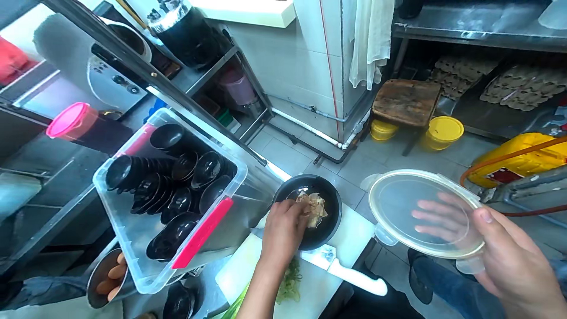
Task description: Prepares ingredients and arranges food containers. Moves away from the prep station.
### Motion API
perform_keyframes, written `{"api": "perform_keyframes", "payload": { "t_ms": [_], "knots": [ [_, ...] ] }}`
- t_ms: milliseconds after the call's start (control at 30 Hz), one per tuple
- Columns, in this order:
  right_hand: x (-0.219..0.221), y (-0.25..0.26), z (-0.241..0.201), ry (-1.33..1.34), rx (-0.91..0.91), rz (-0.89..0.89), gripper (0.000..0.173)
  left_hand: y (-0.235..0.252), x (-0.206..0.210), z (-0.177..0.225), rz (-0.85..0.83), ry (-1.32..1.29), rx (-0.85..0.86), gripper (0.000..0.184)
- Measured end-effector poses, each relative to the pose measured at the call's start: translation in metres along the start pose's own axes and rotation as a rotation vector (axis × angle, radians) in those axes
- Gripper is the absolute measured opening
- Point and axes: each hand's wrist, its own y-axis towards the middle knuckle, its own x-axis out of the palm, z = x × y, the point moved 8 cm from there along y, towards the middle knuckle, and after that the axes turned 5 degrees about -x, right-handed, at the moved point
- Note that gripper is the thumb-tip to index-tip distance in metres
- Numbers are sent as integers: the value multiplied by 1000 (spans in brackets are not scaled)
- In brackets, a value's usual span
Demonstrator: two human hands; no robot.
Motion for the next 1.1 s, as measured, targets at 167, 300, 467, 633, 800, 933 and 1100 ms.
{"api": "perform_keyframes", "payload": {
  "t_ms": [167,300,467,633,800,933,1100],
  "knots": [
    [14,3,-3,8,-15,-34,60,-5,-28,-3,-2,-61,-106,25],
    [33,5,-3,-11,-9,-79,61,2,-20,-7,1,-160,-169,19],
    [50,4,-9,-25,-20,-93,62,5,-6,-6,-109,-266,-191,15],
    [54,-4,-15,-31,-34,-95,60,-21,-42,-8,-14,-276,-138,23],
    [92,-22,-36,-35,-128,-197,56,-112,-122,-35,276,-310,-67,24],
    [192,-59,-46,-36,-222,-538,45,-240,-181,-117,541,-358,-319,24],
    [372,-162,-15,-283,-482,-1033,50,-425,-181,-208,828,-566,-1061,26]
  ]
}}
